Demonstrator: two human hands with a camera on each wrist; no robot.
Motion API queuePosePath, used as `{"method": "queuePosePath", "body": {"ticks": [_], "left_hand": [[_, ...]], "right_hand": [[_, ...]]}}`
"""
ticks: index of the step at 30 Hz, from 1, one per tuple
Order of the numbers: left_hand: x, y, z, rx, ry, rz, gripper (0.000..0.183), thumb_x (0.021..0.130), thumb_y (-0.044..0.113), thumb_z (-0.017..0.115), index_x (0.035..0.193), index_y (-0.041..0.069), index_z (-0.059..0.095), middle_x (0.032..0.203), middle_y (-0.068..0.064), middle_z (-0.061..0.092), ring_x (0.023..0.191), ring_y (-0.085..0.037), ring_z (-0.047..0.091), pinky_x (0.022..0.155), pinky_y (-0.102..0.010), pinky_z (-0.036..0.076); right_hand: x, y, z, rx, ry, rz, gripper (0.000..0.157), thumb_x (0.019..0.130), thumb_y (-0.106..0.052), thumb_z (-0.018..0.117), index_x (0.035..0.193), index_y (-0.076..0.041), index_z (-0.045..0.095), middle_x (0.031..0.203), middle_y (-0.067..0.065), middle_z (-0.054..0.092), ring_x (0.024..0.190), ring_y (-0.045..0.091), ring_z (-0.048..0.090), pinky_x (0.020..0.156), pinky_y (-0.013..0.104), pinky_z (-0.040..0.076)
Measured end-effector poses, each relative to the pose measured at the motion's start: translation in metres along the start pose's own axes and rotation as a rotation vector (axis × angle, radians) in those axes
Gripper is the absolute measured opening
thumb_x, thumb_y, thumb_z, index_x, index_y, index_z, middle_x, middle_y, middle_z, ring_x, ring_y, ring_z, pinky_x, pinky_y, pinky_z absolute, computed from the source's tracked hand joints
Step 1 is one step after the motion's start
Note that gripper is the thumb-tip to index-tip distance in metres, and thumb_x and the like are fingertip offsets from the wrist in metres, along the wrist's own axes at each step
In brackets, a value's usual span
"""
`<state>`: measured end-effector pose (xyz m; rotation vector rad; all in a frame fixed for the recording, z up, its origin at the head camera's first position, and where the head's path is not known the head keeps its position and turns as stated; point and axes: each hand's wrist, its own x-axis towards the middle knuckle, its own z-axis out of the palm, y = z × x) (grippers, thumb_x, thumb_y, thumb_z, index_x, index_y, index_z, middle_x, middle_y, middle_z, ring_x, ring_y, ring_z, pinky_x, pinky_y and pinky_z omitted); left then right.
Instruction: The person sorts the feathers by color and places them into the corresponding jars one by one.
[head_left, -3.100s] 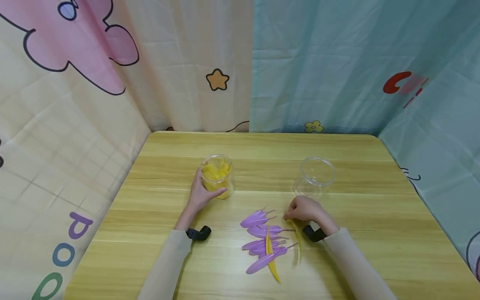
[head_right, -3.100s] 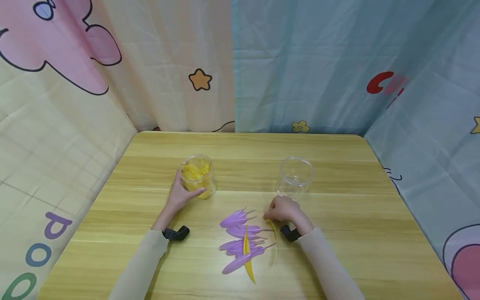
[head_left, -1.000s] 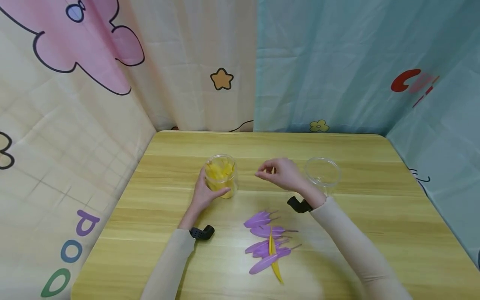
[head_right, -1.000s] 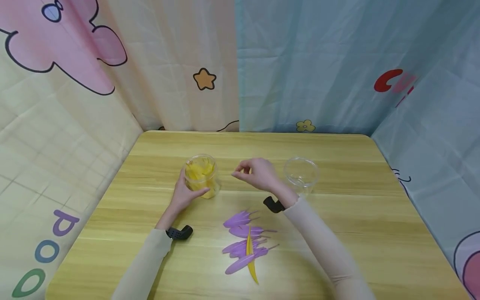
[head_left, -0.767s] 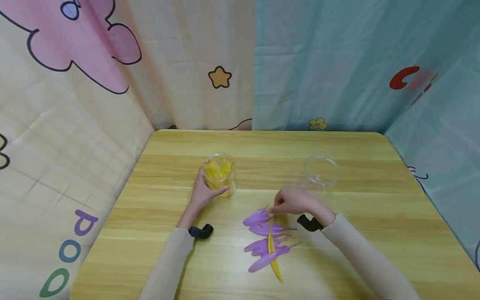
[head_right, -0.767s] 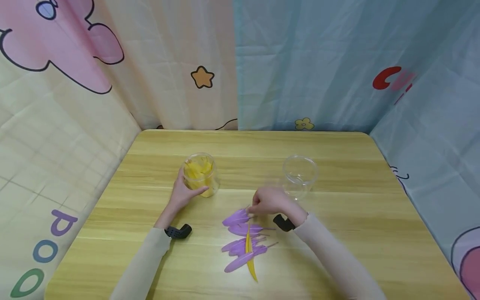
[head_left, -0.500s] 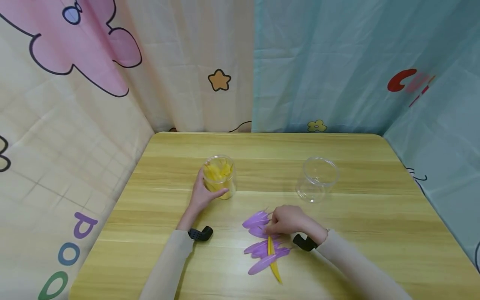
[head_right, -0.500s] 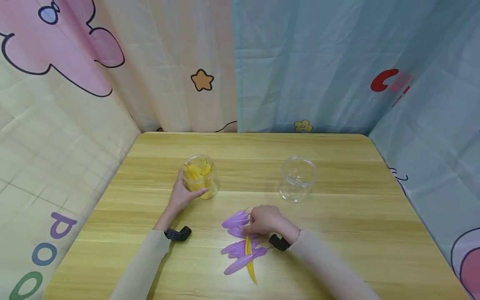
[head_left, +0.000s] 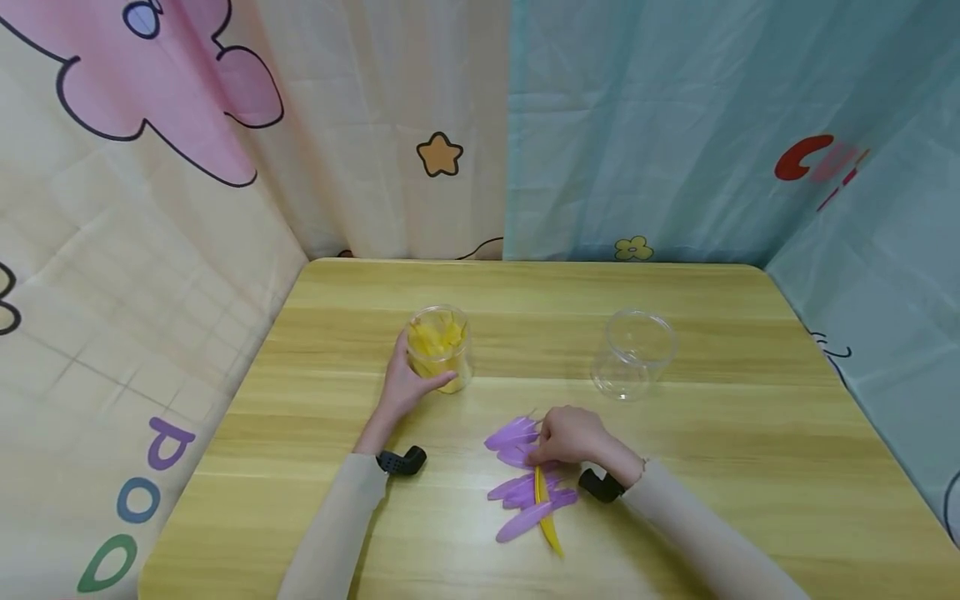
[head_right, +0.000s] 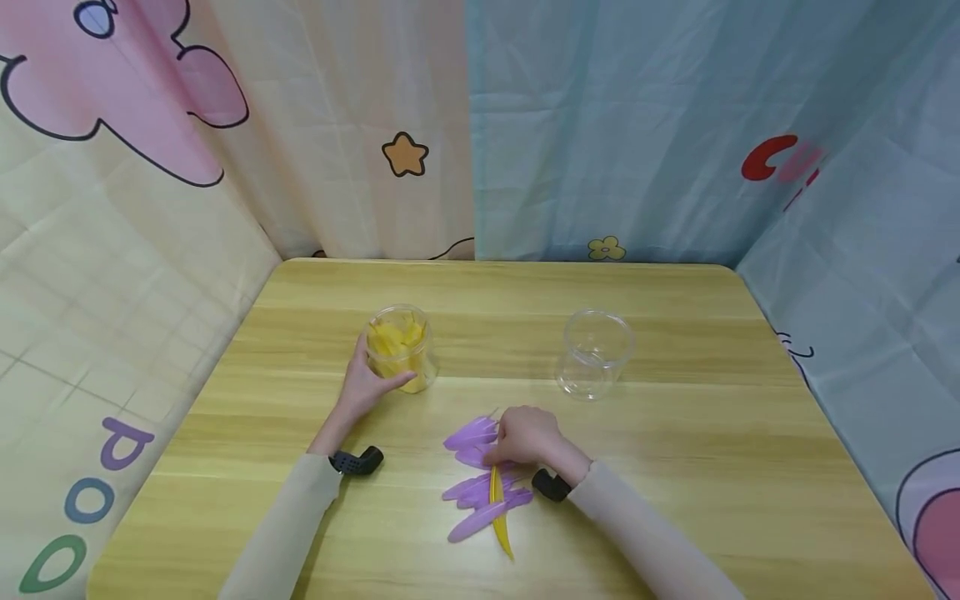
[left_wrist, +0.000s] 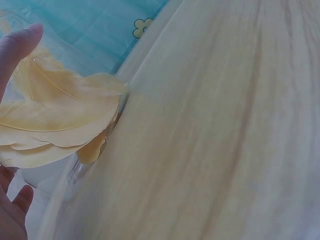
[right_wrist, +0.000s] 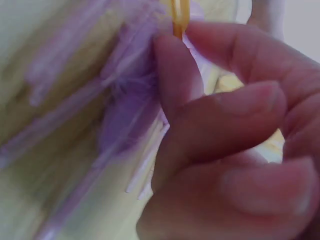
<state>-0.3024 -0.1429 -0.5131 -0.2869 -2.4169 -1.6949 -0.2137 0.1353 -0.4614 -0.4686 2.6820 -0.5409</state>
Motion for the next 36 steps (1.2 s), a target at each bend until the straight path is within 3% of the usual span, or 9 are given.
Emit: {"method": "queuePosePath", "body": {"ticks": [6,13,20,25,31,36], "left_hand": [[0.000,0.001,0.000,0.001,-0.004,-0.018,0.113,0.058,0.042,0.086,0.146,0.024,0.019,0.144,-0.006,0.035,0.131,-0.026,0.034,0.109,-0.049,0.023],[0.000,0.001,0.000,0.012,-0.003,-0.015,0.111,0.059,0.037,0.087,0.146,0.022,0.020,0.143,-0.007,0.036,0.130,-0.027,0.035,0.109,-0.048,0.023],[0.005,0.000,-0.001,0.016,-0.003,0.000,0.109,0.061,0.035,0.086,0.146,0.023,0.020,0.144,-0.006,0.035,0.130,-0.026,0.034,0.109,-0.048,0.023],[0.006,0.002,-0.001,0.023,0.000,0.003,0.110,0.061,0.036,0.086,0.146,0.021,0.019,0.145,-0.007,0.033,0.131,-0.026,0.033,0.109,-0.047,0.024],[0.007,0.001,-0.002,0.022,0.003,-0.002,0.111,0.059,0.040,0.086,0.146,0.023,0.019,0.145,-0.007,0.034,0.131,-0.027,0.034,0.109,-0.048,0.024],[0.004,0.005,-0.002,0.017,-0.003,0.001,0.110,0.059,0.039,0.086,0.146,0.023,0.021,0.143,-0.008,0.036,0.130,-0.027,0.035,0.108,-0.048,0.025]], "right_hand": [[0.000,0.000,0.002,0.000,-0.012,-0.002,0.045,0.065,-0.045,0.078,0.044,-0.018,0.049,0.041,-0.013,0.035,0.042,0.005,0.035,0.040,0.021,0.022],[0.004,0.001,0.006,0.065,-0.009,0.040,0.040,0.067,-0.034,0.076,0.044,-0.018,0.047,0.039,-0.012,0.039,0.039,0.005,0.037,0.039,0.020,0.023],[0.015,0.004,-0.004,0.124,0.013,0.055,0.031,0.071,-0.027,0.069,0.046,-0.016,0.054,0.038,-0.010,0.043,0.036,0.006,0.039,0.037,0.020,0.025],[0.022,0.012,-0.015,0.255,0.029,0.053,0.029,0.076,-0.027,0.066,0.052,-0.013,0.057,0.042,-0.007,0.046,0.038,0.007,0.037,0.037,0.020,0.025],[0.027,0.023,-0.028,0.473,0.063,0.064,0.016,0.081,-0.023,0.062,0.074,-0.009,0.064,0.050,-0.002,0.048,0.043,0.008,0.040,0.040,0.021,0.030],[0.027,0.024,-0.042,0.616,0.124,0.070,0.022,0.085,-0.028,0.063,0.088,-0.007,0.066,0.051,-0.004,0.043,0.045,0.009,0.038,0.042,0.022,0.032]]}}
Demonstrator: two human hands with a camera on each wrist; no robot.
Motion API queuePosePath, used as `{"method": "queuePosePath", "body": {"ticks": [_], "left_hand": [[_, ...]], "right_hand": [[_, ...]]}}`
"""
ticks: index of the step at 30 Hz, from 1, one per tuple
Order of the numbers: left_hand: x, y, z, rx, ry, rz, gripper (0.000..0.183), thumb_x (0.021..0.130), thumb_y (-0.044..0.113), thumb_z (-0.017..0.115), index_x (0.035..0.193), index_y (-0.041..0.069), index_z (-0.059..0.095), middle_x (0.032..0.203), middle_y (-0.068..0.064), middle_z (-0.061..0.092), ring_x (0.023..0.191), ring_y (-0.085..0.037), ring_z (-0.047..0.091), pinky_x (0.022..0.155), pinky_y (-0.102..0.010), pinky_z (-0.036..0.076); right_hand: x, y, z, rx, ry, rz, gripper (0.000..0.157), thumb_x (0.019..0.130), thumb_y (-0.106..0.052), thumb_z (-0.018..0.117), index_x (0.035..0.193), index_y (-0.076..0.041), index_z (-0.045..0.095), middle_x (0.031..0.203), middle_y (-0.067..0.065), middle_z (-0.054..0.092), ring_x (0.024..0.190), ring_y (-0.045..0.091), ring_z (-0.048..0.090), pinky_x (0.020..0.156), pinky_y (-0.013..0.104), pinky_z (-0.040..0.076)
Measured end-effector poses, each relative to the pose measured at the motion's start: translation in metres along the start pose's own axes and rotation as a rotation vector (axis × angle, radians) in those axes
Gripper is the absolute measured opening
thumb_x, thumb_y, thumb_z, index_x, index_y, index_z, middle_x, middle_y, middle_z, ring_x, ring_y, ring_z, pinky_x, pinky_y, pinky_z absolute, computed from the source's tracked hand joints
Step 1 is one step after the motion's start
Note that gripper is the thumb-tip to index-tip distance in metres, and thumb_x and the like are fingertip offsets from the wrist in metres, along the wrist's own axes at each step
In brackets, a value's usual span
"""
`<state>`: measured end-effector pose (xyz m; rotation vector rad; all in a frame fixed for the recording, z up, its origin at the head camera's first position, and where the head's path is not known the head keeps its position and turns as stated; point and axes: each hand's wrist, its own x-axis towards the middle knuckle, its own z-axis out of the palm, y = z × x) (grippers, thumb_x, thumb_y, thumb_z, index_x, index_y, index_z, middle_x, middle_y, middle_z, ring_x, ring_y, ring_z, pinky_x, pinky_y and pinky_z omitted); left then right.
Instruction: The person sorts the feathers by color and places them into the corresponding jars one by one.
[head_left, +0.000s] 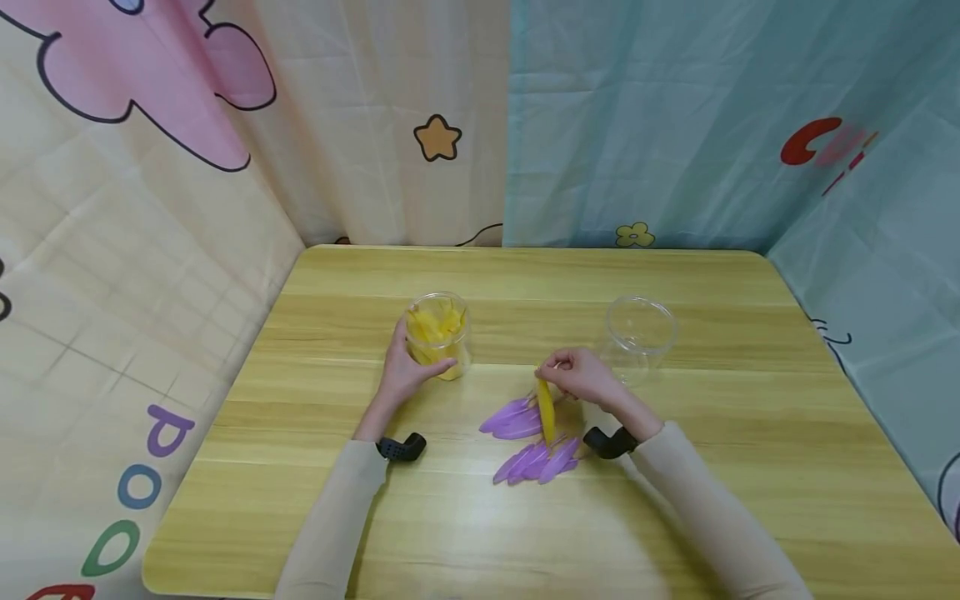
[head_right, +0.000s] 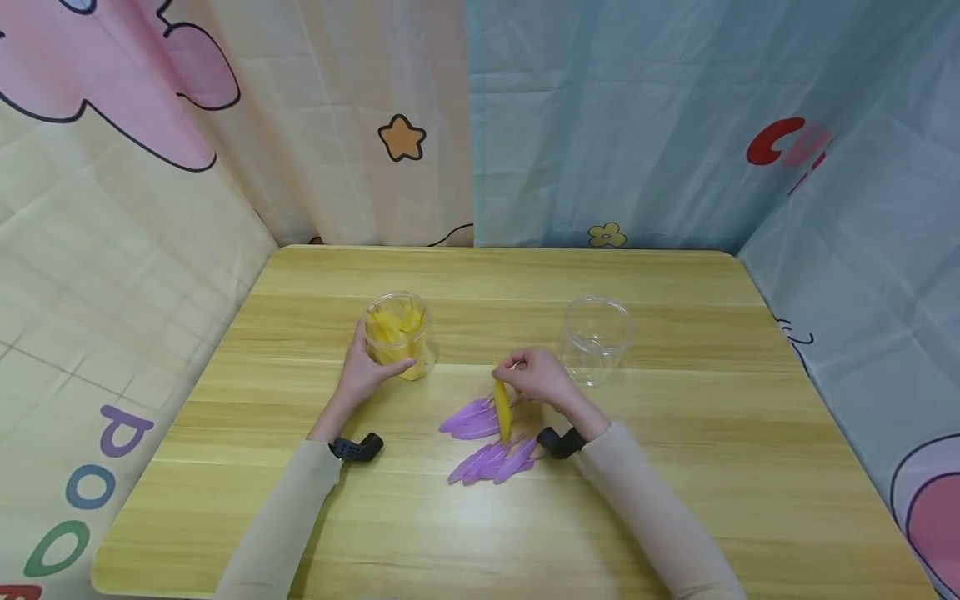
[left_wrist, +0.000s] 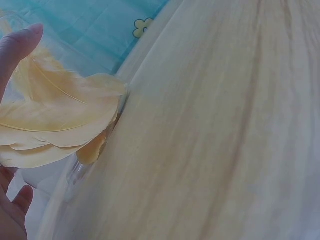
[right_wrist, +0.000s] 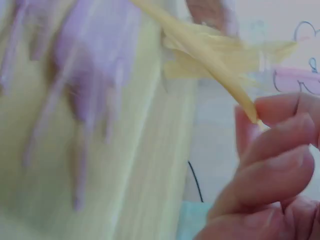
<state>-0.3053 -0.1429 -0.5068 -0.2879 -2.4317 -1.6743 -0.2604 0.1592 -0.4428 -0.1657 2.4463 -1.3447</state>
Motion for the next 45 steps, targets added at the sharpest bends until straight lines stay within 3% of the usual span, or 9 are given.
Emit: {"method": "queuePosePath", "body": {"ticks": [7,12,21,26,33,39,42,45], "left_hand": [[0.001,-0.002,0.001,0.012,-0.003,-0.022,0.110,0.060,0.037,0.086,0.146,0.023,0.020,0.145,-0.005,0.034,0.132,-0.025,0.033,0.110,-0.047,0.023],[0.001,-0.001,0.001,0.009,-0.008,-0.029,0.109,0.060,0.038,0.086,0.146,0.024,0.019,0.145,-0.005,0.034,0.132,-0.024,0.032,0.110,-0.047,0.022],[0.000,-0.001,0.000,0.000,-0.010,-0.047,0.112,0.059,0.041,0.086,0.147,0.023,0.018,0.146,-0.006,0.032,0.134,-0.025,0.030,0.110,-0.047,0.021],[-0.001,0.000,0.000,-0.030,-0.015,-0.021,0.110,0.059,0.039,0.086,0.146,0.024,0.020,0.142,-0.006,0.037,0.130,-0.026,0.034,0.110,-0.049,0.019],[-0.005,-0.002,-0.001,-0.028,-0.012,-0.020,0.109,0.059,0.038,0.086,0.145,0.026,0.020,0.139,-0.005,0.040,0.128,-0.025,0.037,0.109,-0.050,0.020],[-0.007,-0.005,0.000,-0.049,-0.015,-0.006,0.105,0.061,0.034,0.086,0.144,0.024,0.023,0.136,-0.006,0.042,0.124,-0.026,0.040,0.108,-0.048,0.024],[-0.004,-0.004,0.000,-0.044,-0.017,-0.011,0.106,0.061,0.036,0.086,0.145,0.023,0.021,0.138,-0.007,0.040,0.126,-0.026,0.038,0.109,-0.048,0.023],[-0.001,-0.002,-0.001,-0.030,-0.015,-0.017,0.108,0.061,0.038,0.086,0.145,0.023,0.020,0.140,-0.007,0.039,0.127,-0.026,0.037,0.108,-0.048,0.024]], "right_hand": [[0.000,-0.020,-0.019,0.146,0.120,-0.089,0.033,0.086,-0.037,0.063,0.097,-0.005,0.067,0.050,-0.007,0.036,0.043,0.009,0.029,0.041,0.022,0.025],[-0.001,-0.051,-0.027,0.306,0.219,-0.249,0.033,0.085,-0.035,0.065,0.097,-0.004,0.067,0.050,-0.004,0.036,0.043,0.012,0.029,0.042,0.026,0.026],[0.008,-0.101,-0.015,0.506,0.296,-0.504,0.016,0.086,-0.022,0.066,0.093,-0.008,0.069,0.055,-0.003,0.044,0.043,0.012,0.033,0.040,0.023,0.028],[0.022,-0.113,-0.002,0.541,0.301,-0.573,0.013,0.086,-0.017,0.065,0.093,-0.006,0.069,0.053,-0.002,0.043,0.041,0.012,0.033,0.037,0.022,0.028],[0.044,-0.121,0.022,0.474,0.268,-0.589,0.019,0.086,-0.020,0.066,0.095,-0.004,0.068,0.051,-0.002,0.041,0.040,0.012,0.032,0.036,0.023,0.027],[0.058,-0.120,0.041,0.248,0.184,-0.508,0.029,0.086,-0.037,0.063,0.098,-0.012,0.071,0.053,-0.001,0.041,0.045,0.014,0.032,0.042,0.023,0.028],[0.059,-0.116,0.043,0.168,0.160,-0.485,0.033,0.087,-0.042,0.060,0.101,-0.014,0.071,0.056,0.002,0.045,0.047,0.013,0.035,0.044,0.023,0.030],[0.053,-0.110,0.035,0.164,0.182,-0.514,0.035,0.089,-0.040,0.058,0.105,-0.011,0.070,0.059,0.008,0.048,0.046,0.014,0.037,0.041,0.024,0.032]]}}
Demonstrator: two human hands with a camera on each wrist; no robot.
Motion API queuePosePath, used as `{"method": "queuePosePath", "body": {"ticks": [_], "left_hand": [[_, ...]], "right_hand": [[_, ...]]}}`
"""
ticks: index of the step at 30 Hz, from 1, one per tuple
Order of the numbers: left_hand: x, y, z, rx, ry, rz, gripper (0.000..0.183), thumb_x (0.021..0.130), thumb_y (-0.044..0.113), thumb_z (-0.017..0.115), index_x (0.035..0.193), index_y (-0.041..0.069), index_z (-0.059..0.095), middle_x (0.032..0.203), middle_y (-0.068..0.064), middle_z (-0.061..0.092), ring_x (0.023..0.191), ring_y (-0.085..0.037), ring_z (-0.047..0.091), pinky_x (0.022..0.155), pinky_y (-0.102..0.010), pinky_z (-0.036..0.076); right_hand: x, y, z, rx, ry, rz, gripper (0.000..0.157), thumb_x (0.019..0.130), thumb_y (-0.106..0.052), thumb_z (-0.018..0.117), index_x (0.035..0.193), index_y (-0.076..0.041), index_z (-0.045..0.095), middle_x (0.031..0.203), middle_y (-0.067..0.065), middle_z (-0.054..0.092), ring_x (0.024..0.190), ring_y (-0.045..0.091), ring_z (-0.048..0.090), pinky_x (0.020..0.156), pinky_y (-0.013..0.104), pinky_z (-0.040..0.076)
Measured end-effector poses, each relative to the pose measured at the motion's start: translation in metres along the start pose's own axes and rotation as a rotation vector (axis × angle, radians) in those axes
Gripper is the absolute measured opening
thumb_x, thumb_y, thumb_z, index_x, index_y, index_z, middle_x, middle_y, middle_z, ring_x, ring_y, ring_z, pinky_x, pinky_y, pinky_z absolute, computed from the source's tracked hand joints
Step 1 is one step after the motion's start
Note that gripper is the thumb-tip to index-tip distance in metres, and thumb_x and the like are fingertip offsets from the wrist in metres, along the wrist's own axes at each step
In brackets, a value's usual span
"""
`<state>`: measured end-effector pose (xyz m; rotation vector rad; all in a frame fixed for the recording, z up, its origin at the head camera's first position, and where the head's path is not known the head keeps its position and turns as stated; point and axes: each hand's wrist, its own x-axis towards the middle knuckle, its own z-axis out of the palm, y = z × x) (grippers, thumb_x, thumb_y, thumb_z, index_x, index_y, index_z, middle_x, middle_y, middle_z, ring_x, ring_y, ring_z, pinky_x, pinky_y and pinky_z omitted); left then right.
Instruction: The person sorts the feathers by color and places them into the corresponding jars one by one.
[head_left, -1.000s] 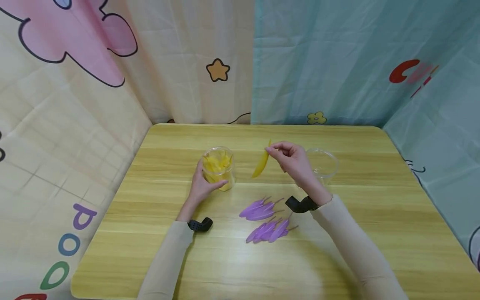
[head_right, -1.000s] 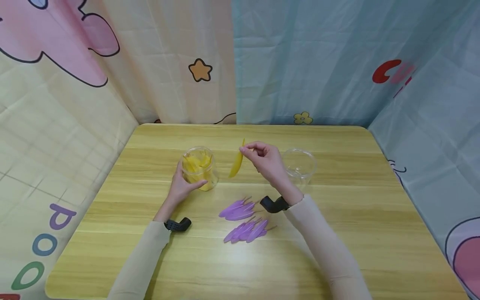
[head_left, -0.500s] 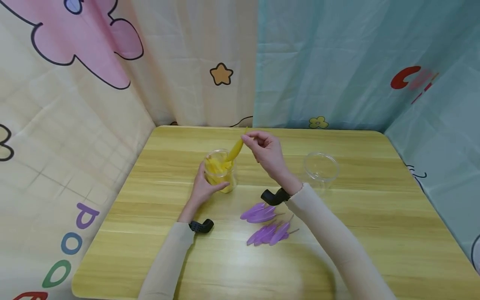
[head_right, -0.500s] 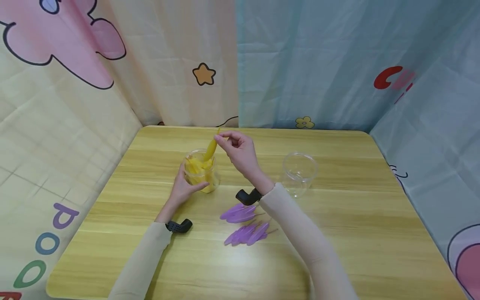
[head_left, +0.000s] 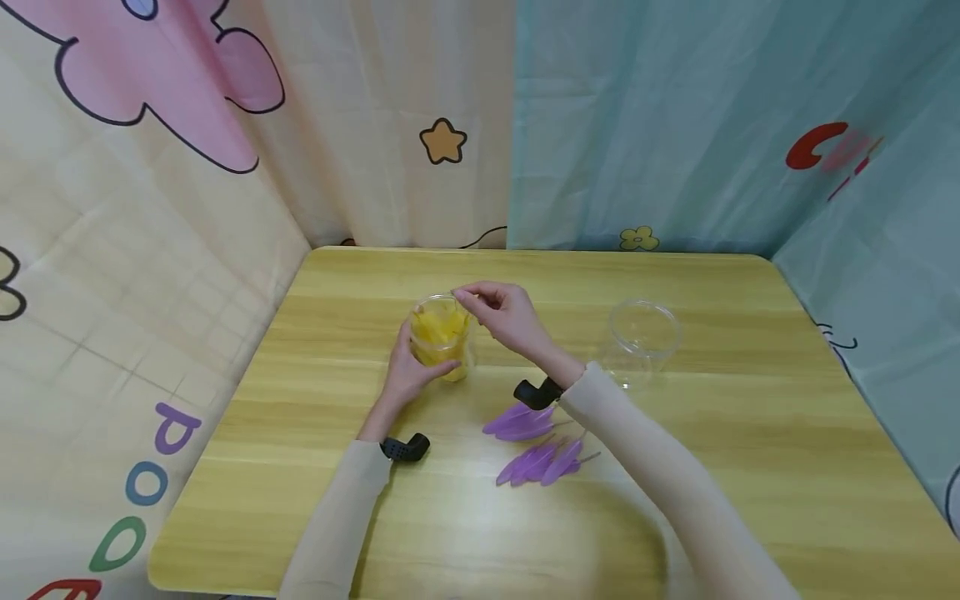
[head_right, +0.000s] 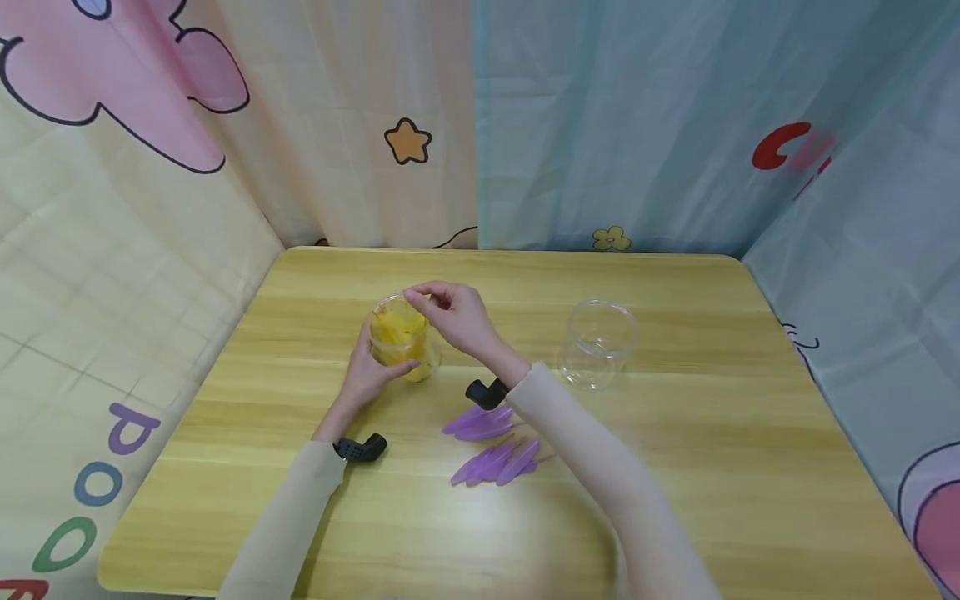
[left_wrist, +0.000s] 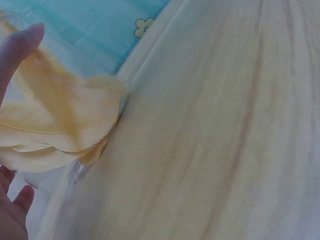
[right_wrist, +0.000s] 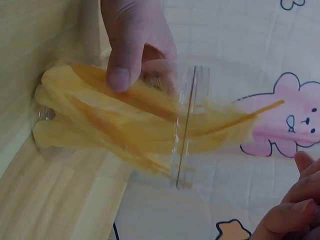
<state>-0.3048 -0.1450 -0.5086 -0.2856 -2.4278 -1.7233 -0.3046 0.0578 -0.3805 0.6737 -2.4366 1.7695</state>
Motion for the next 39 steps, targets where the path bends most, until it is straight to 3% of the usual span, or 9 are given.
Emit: {"method": "queuePosePath", "body": {"ticks": [8,13,17,20,28,31,33,36,39], "left_hand": [[-0.003,0.006,-0.009,0.008,0.043,0.031,0.108,0.059,0.036,0.087,0.145,0.025,0.022,0.140,-0.008,0.040,0.127,-0.027,0.039,0.108,-0.047,0.026],[-0.008,0.004,-0.014,-0.004,0.050,0.017,0.109,0.059,0.032,0.087,0.146,0.025,0.021,0.142,-0.007,0.037,0.130,-0.027,0.035,0.109,-0.048,0.023],[-0.013,-0.001,-0.015,-0.007,0.045,0.010,0.109,0.060,0.033,0.087,0.146,0.027,0.020,0.144,-0.005,0.035,0.131,-0.026,0.033,0.109,-0.049,0.022],[-0.019,0.000,-0.017,-0.005,0.040,0.002,0.109,0.062,0.031,0.086,0.147,0.027,0.018,0.147,-0.005,0.032,0.133,-0.026,0.030,0.110,-0.050,0.020],[-0.022,0.000,-0.012,-0.061,0.034,0.068,0.130,0.060,0.046,0.082,0.148,0.018,-0.010,0.155,-0.009,-0.001,0.141,-0.032,0.004,0.110,-0.057,0.003],[-0.030,0.024,-0.008,-0.109,0.158,0.239,0.127,0.066,0.058,0.073,0.146,0.005,-0.010,0.154,-0.016,-0.006,0.141,-0.034,0.000,0.109,-0.059,-0.002],[-0.035,0.044,-0.002,-0.087,0.299,0.461,0.115,0.074,0.061,0.065,0.143,-0.007,0.004,0.151,-0.023,0.006,0.139,-0.035,0.009,0.110,-0.056,0.005],[-0.037,0.065,0.012,0.121,0.474,0.880,0.076,0.084,0.049,0.056,0.120,-0.015,0.037,0.129,-0.026,0.038,0.122,-0.036,0.034,0.105,-0.047,0.024],[-0.039,0.080,0.035,0.359,0.418,1.180,0.038,0.086,0.035,0.058,0.098,-0.001,0.057,0.104,-0.016,0.057,0.102,-0.029,0.052,0.091,-0.037,0.040]], "right_hand": [[-0.044,-0.029,-0.070,0.027,0.317,-0.190,0.023,0.090,-0.007,0.059,0.109,0.004,0.063,0.063,0.000,0.051,0.048,0.005,0.041,0.041,0.018,0.034],[-0.079,-0.034,-0.116,-0.192,0.467,-0.197,0.048,0.078,0.003,0.068,0.124,0.003,0.053,0.096,0.009,0.060,0.088,0.013,0.052,0.076,0.021,0.041],[-0.102,-0.012,-0.144,-0.298,0.361,-0.059,0.091,0.068,0.000,0.078,0.144,-0.008,0.027,0.139,0.019,0.036,0.129,0.027,0.031,0.105,0.043,0.024],[-0.115,0.015,-0.151,-0.287,0.239,0.061,0.113,0.065,-0.004,0.081,0.149,-0.011,0.005,0.151,0.018,0.014,0.138,0.036,0.013,0.108,0.059,0.011],[-0.127,0.109,-0.154,-0.158,0.156,0.237,0.129,0.065,-0.013,0.085,0.145,-0.034,-0.014,0.155,0.008,0.005,0.140,0.033,0.006,0.104,0.066,0.012],[-0.129,0.123,-0.155,-0.101,0.162,0.253,0.127,0.066,-0.011,0.084,0.144,-0.035,-0.013,0.154,0.008,0.011,0.139,0.033,0.010,0.102,0.067,0.015],[-0.131,0.129,-0.154,-0.071,0.163,0.251,0.124,0.066,-0.009,0.083,0.145,-0.034,-0.010,0.153,0.008,0.015,0.139,0.033,0.012,0.102,0.067,0.016],[-0.135,0.138,-0.153,-0.037,0.160,0.248,0.120,0.067,-0.005,0.081,0.146,-0.030,-0.006,0.151,0.011,0.018,0.138,0.033,0.013,0.101,0.067,0.016],[-0.135,0.143,-0.152,-0.034,0.166,0.241,0.116,0.067,-0.003,0.081,0.146,-0.024,-0.001,0.150,0.014,0.019,0.137,0.036,0.014,0.101,0.068,0.015]]}}
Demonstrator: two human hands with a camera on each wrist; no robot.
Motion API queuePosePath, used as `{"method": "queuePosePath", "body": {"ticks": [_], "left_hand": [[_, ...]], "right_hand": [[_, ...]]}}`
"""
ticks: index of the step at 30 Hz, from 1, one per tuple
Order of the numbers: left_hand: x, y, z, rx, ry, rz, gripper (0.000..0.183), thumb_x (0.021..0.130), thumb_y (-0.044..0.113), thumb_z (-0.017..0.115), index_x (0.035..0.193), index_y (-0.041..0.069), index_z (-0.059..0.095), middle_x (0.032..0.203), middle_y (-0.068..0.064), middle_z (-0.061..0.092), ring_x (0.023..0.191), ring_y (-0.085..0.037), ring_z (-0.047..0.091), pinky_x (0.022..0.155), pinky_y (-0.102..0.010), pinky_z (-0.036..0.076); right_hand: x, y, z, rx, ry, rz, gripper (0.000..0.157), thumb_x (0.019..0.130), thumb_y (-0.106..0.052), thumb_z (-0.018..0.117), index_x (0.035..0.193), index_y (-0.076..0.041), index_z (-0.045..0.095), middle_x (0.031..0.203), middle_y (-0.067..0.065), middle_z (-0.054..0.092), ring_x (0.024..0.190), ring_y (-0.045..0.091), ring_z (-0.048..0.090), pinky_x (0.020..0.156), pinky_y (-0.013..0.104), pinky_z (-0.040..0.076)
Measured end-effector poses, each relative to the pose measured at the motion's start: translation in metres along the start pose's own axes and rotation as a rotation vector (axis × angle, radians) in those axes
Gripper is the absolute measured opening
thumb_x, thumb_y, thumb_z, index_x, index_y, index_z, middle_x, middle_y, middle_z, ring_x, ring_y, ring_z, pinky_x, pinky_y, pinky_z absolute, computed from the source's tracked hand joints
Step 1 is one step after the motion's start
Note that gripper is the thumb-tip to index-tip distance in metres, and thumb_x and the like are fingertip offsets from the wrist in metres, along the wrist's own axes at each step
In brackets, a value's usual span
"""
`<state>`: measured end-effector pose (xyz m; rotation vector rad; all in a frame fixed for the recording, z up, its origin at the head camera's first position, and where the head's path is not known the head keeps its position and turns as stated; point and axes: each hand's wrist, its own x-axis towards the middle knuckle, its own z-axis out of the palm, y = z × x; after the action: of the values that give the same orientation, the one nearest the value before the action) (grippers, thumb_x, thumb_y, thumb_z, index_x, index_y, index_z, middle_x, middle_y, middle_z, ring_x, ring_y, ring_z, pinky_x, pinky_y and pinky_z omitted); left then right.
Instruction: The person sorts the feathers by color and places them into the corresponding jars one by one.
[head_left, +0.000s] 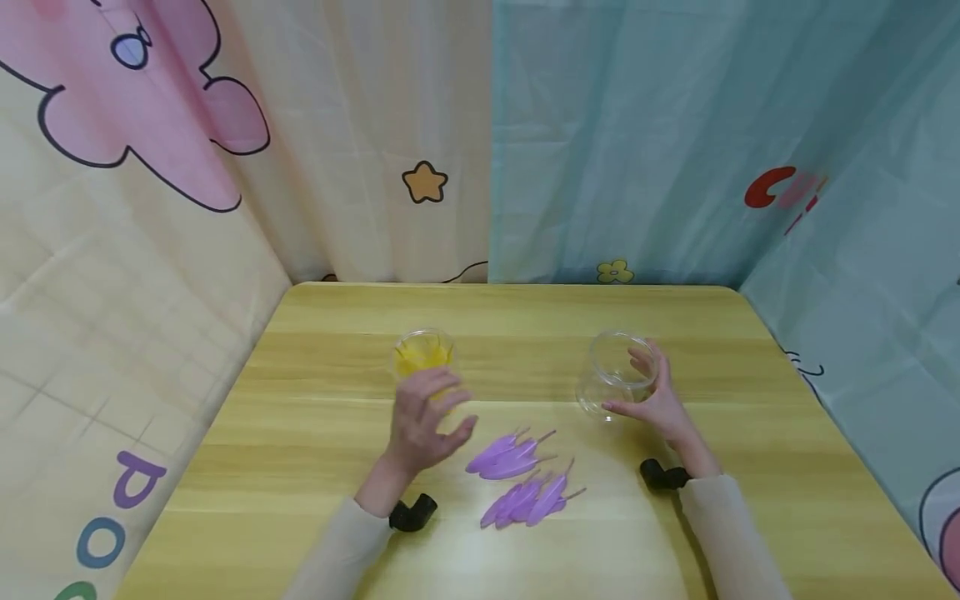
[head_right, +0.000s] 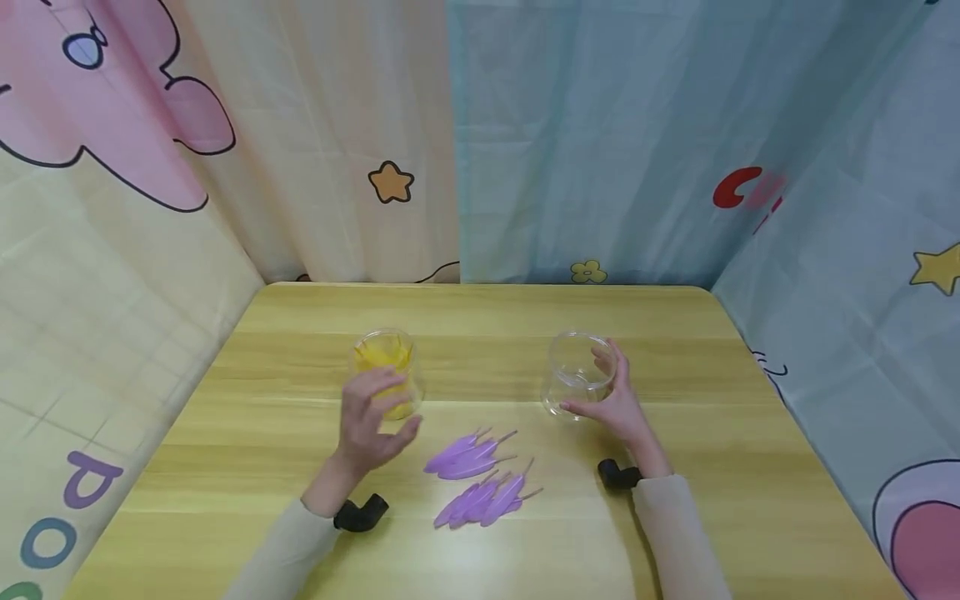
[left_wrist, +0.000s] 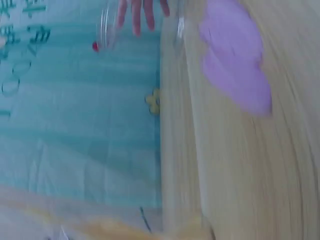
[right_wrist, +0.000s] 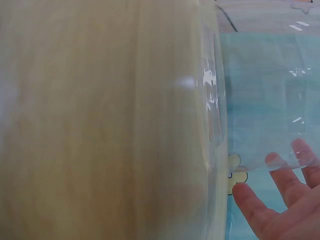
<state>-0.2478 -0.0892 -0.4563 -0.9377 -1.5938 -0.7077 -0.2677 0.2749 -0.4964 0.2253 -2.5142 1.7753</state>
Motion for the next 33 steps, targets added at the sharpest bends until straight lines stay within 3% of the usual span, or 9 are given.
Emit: {"method": "queuePosePath", "body": {"ticks": [2,4,6,8,10,15,21,33], "left_hand": [[0.001,0.017,0.012,-0.018,-0.234,0.063,0.021,0.085,0.029,0.062,0.094,0.010,0.064,0.099,-0.006,0.061,0.097,-0.023,0.055,0.087,-0.034,0.042],[-0.004,0.032,0.025,-0.024,-0.512,0.009,0.019,0.083,0.031,0.065,0.095,0.017,0.067,0.101,0.002,0.062,0.098,-0.016,0.055,0.085,-0.030,0.043],[-0.012,0.045,0.037,0.008,-0.771,-0.090,0.022,0.084,0.038,0.065,0.097,0.021,0.068,0.102,0.006,0.060,0.099,-0.012,0.053,0.085,-0.027,0.041],[-0.021,0.053,0.046,0.049,-0.940,-0.139,0.026,0.083,0.045,0.063,0.097,0.024,0.069,0.101,0.009,0.059,0.096,-0.010,0.051,0.082,-0.025,0.041],[-0.028,0.060,0.054,0.087,-1.023,-0.155,0.030,0.081,0.051,0.063,0.096,0.026,0.070,0.100,0.010,0.058,0.093,-0.009,0.050,0.077,-0.023,0.039],[-0.036,0.065,0.064,0.157,-1.035,-0.140,0.030,0.074,0.055,0.067,0.082,0.026,0.068,0.090,0.009,0.056,0.081,-0.009,0.047,0.066,-0.021,0.032],[-0.037,0.063,0.069,0.171,-1.039,-0.159,0.024,0.078,0.049,0.067,0.073,0.026,0.063,0.082,0.010,0.055,0.074,-0.008,0.044,0.064,-0.020,0.031],[-0.036,0.063,0.076,0.169,-1.023,-0.225,0.013,0.081,0.035,0.068,0.073,0.024,0.066,0.083,0.009,0.058,0.077,-0.009,0.048,0.066,-0.021,0.034]], "right_hand": [[-0.001,0.002,0.001,-0.003,0.007,-0.007,0.113,0.067,-0.002,0.081,0.146,-0.020,0.004,0.149,0.017,0.020,0.136,0.039,0.016,0.100,0.069,0.015],[-0.001,0.003,0.003,-0.011,0.018,-0.015,0.109,0.067,-0.003,0.081,0.146,-0.017,0.008,0.148,0.018,0.022,0.134,0.041,0.019,0.099,0.069,0.017],[-0.002,0.004,0.005,-0.012,0.023,-0.019,0.105,0.067,-0.005,0.081,0.146,-0.016,0.012,0.146,0.017,0.024,0.133,0.041,0.022,0.099,0.069,0.020],[-0.003,0.006,0.007,-0.017,0.021,-0.020,0.104,0.068,-0.008,0.081,0.145,-0.017,0.013,0.146,0.015,0.025,0.133,0.040,0.024,0.098,0.068,0.023],[-0.005,0.010,0.008,-0.025,0.024,-0.027,0.103,0.069,-0.010,0.081,0.145,-0.018,0.013,0.145,0.013,0.026,0.132,0.039,0.026,0.098,0.068,0.024],[-0.008,0.012,0.011,-0.022,0.044,-0.082,0.102,0.068,-0.005,0.081,0.145,-0.018,0.015,0.143,0.014,0.030,0.130,0.040,0.028,0.097,0.068,0.024],[-0.008,0.001,0.015,0.051,0.054,-0.153,0.101,0.066,0.006,0.078,0.144,-0.008,0.017,0.141,0.024,0.030,0.127,0.046,0.029,0.098,0.068,0.023],[-0.011,-0.013,0.013,0.031,0.074,-0.144,0.097,0.067,0.006,0.077,0.143,-0.003,0.017,0.140,0.028,0.029,0.127,0.048,0.028,0.098,0.068,0.022]]}}
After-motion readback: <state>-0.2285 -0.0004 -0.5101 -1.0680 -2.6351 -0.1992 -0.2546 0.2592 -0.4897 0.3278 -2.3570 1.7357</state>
